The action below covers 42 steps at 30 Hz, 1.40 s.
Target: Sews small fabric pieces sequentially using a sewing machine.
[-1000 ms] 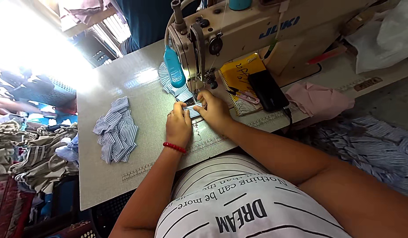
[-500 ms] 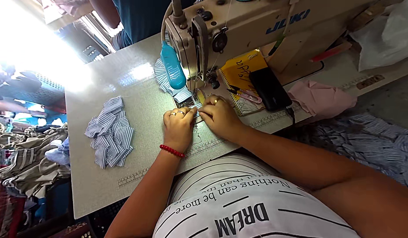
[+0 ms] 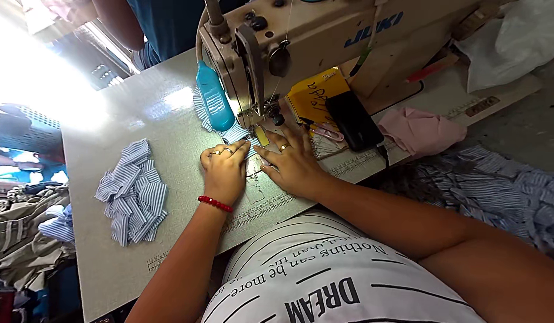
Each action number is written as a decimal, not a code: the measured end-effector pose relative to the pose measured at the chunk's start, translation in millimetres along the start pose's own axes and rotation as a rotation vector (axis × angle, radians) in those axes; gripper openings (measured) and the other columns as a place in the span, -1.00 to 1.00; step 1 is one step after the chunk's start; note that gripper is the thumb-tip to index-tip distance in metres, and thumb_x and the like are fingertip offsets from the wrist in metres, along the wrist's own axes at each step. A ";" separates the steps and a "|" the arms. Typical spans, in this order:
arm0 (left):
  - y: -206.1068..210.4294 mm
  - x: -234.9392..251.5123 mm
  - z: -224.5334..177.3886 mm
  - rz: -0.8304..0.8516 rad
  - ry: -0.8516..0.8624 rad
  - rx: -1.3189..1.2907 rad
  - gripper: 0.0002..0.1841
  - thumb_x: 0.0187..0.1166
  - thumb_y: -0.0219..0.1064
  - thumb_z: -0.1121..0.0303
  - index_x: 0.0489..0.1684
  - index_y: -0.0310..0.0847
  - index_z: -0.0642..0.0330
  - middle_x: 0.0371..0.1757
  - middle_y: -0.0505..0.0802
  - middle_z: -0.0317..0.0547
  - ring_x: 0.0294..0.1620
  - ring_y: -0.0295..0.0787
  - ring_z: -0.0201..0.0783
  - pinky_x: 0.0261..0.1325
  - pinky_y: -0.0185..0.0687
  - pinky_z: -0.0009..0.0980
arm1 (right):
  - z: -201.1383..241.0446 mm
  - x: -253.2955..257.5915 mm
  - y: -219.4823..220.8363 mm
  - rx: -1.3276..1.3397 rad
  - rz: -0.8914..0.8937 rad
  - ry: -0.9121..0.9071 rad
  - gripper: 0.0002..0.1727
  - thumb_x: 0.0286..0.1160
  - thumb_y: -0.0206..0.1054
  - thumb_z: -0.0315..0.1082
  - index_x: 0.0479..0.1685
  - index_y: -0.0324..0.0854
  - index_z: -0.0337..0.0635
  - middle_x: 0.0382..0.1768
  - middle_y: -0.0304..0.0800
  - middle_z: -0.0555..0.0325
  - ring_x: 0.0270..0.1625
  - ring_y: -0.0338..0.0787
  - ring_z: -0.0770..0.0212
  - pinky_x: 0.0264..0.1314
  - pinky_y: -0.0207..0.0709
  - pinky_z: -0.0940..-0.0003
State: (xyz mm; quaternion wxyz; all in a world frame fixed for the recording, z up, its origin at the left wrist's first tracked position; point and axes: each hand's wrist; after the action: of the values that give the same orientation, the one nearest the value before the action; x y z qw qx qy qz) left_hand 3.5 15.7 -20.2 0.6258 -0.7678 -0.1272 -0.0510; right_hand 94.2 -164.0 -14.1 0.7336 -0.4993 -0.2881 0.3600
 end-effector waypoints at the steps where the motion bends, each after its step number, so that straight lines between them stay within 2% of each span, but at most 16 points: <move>1: 0.6 0.5 1.5 -0.004 0.001 -0.002 -0.58 0.69 0.09 0.43 0.39 0.76 -0.04 0.42 0.81 -0.22 0.39 0.70 -0.03 0.43 0.27 0.21 | 0.3 0.6 -0.5 0.000 0.005 0.002 -0.43 0.77 -0.01 0.15 0.71 0.46 0.37 0.83 0.22 0.03 0.93 -0.13 -0.26 0.72 -0.50 -0.66; 6: 2.0 0.7 3.2 -0.016 0.003 -0.006 -0.58 0.70 0.07 0.41 0.39 0.77 -0.02 0.41 0.82 -0.19 0.38 0.71 -0.02 0.48 0.20 0.22 | 0.1 1.0 -1.8 0.003 0.029 0.005 -0.42 0.79 -0.05 0.16 0.74 0.41 0.39 0.84 0.20 0.01 0.93 -0.15 -0.27 0.74 -0.52 -0.64; 10: 0.1 0.2 4.8 -0.002 0.020 0.010 -0.56 0.69 0.04 0.40 0.40 0.76 -0.03 0.42 0.81 -0.20 0.38 0.72 -0.02 0.58 0.09 0.31 | -2.4 -1.4 3.3 0.001 -0.073 -0.062 -0.47 0.75 0.05 0.11 0.55 0.64 0.23 0.69 0.46 -0.03 0.88 0.05 -0.27 0.75 -0.40 -0.62; 12: -1.4 0.0 5.1 0.012 0.022 0.024 -0.55 0.69 0.03 0.39 0.43 0.74 -0.04 0.42 0.81 -0.21 0.38 0.71 -0.01 0.60 0.02 0.36 | -2.7 -2.0 5.1 -0.013 -0.100 -0.088 -0.49 0.75 0.05 0.09 0.49 0.69 0.19 0.66 0.50 -0.02 0.87 0.09 -0.26 0.75 -0.41 -0.62; 17: -2.7 3.0 7.8 0.028 0.032 0.016 -0.54 0.69 0.02 0.38 0.44 0.73 -0.02 0.44 0.80 -0.20 0.43 0.69 0.01 0.64 -0.09 0.44 | -0.8 -0.7 5.3 -0.032 -0.095 -0.055 -0.47 0.74 0.04 0.13 0.53 0.66 0.24 0.72 0.42 -0.01 0.89 0.03 -0.26 0.75 -0.45 -0.64; 21: -1.7 5.7 9.8 0.032 0.028 0.020 -0.52 0.68 -0.01 0.39 0.46 0.72 -0.02 0.46 0.78 -0.20 0.47 0.66 0.03 0.65 -0.13 0.47 | 1.4 0.0 4.0 -0.052 -0.060 -0.025 -0.43 0.76 -0.01 0.17 0.62 0.57 0.27 0.80 0.29 0.00 0.91 -0.06 -0.25 0.74 -0.50 -0.64; 24: -0.8 8.3 11.8 0.028 0.026 0.015 -0.52 0.68 -0.01 0.40 0.46 0.71 -0.02 0.46 0.78 -0.20 0.49 0.65 0.03 0.66 -0.16 0.48 | 2.4 1.5 1.1 -0.051 -0.026 0.002 -0.41 0.76 -0.02 0.20 0.67 0.52 0.30 0.80 0.27 0.01 0.92 -0.09 -0.26 0.73 -0.51 -0.65; 33: 1.0 18.2 19.1 0.047 -0.019 0.019 -0.51 0.69 -0.02 0.40 0.47 0.71 -0.12 0.47 0.79 -0.26 0.52 0.64 0.03 0.63 -0.24 0.56 | 5.0 4.5 -1.2 -0.062 0.045 0.050 -0.35 0.77 -0.09 0.24 0.80 0.32 0.34 0.86 0.13 0.01 0.95 -0.25 -0.23 0.73 -0.61 -0.64; 42: -0.2 23.9 22.0 0.058 -0.079 0.042 -0.51 0.70 -0.01 0.41 0.48 0.70 -0.12 0.47 0.78 -0.27 0.57 0.59 0.04 0.66 -0.32 0.56 | 5.4 4.3 0.4 -0.055 0.023 0.039 -0.37 0.77 -0.08 0.24 0.76 0.39 0.36 0.83 0.22 0.02 0.95 -0.22 -0.22 0.75 -0.56 -0.62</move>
State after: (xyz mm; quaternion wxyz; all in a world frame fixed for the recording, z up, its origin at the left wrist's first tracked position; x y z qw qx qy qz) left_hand 24.7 40.3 -19.0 0.6376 -0.7592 -0.1304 0.0002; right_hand 92.4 -157.5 -12.4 0.7208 -0.5294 -0.2778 0.3508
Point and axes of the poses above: each hand's wrist, its own x-axis towards the middle knuckle, its own y-axis out of the palm, z = x × y
